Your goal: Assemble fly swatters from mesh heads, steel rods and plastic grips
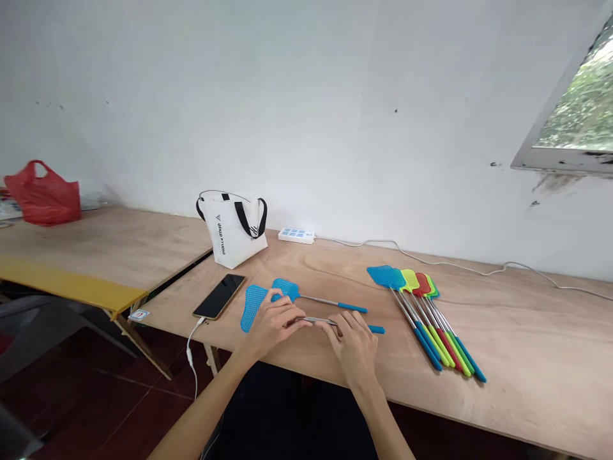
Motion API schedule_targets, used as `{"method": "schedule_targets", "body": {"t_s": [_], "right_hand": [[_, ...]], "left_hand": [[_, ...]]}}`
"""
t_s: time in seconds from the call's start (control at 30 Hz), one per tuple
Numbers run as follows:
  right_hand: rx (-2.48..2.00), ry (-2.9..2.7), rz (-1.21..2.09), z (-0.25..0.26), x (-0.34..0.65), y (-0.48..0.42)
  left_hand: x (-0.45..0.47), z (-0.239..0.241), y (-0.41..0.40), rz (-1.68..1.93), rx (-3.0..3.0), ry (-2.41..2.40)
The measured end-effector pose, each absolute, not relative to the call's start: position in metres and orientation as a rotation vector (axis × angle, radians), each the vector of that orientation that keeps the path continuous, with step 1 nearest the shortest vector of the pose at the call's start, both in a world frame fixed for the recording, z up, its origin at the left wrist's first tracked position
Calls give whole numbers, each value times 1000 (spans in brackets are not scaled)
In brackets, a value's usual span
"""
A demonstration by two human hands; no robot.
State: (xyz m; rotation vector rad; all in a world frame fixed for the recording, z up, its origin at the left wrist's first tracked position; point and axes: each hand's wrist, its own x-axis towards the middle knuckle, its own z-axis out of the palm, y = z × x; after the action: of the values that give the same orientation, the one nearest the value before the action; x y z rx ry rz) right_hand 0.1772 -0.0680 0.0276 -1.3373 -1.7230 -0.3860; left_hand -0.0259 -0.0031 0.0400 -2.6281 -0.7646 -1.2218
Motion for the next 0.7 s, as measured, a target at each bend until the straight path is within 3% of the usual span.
{"method": "schedule_targets", "body": {"t_s": [0.47, 0.7], "right_hand": [[-1055, -1749, -570, 19, 195, -67], [-1153, -1771, -496, 21, 195, -66]], "left_hand": [[-28, 54, -11, -1244, -2578, -623], [-34, 56, -13, -1194, -2631, -610]]}}
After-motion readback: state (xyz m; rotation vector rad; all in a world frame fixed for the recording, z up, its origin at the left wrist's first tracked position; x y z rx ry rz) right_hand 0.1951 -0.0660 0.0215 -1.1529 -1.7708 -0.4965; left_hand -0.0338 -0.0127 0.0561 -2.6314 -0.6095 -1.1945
